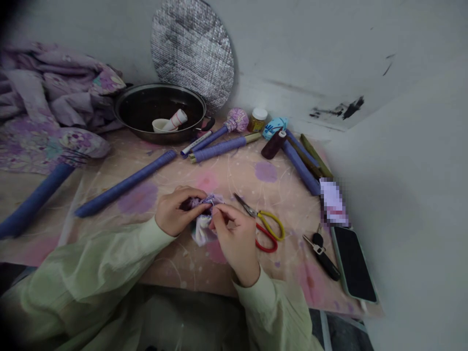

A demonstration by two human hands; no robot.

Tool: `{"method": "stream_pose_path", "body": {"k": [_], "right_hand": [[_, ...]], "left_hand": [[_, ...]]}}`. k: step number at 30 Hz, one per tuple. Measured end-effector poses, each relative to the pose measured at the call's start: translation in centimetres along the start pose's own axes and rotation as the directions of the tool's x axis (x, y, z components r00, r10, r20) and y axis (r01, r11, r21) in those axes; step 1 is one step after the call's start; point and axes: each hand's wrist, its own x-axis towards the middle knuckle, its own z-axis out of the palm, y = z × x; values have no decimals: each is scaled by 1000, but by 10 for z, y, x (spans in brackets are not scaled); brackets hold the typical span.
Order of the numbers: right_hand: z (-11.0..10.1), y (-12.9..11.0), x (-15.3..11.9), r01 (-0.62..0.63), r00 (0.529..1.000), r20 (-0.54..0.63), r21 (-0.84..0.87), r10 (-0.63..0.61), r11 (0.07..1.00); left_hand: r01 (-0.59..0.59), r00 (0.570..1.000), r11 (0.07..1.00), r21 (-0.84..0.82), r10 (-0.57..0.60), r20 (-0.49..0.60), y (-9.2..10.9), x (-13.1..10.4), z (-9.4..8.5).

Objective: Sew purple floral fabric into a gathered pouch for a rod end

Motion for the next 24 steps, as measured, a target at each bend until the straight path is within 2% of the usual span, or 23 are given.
{"method": "stream_pose_path", "body": {"k": [5, 14, 24], "right_hand": [[-1, 0, 0, -3, 1000, 10, -6, 3, 1000], [-3, -5, -2, 54, 998, 32, -71, -52, 996], [-1, 4, -3, 64, 998, 0, -62, -64, 996]], "left_hand": [[-24, 1000, 1000, 6, 24, 1, -2, 0, 1], [-198, 980, 980, 8, 198, 18, -3, 2, -3], [-259, 966, 964, 60, 258, 29, 2, 2, -6]]}}
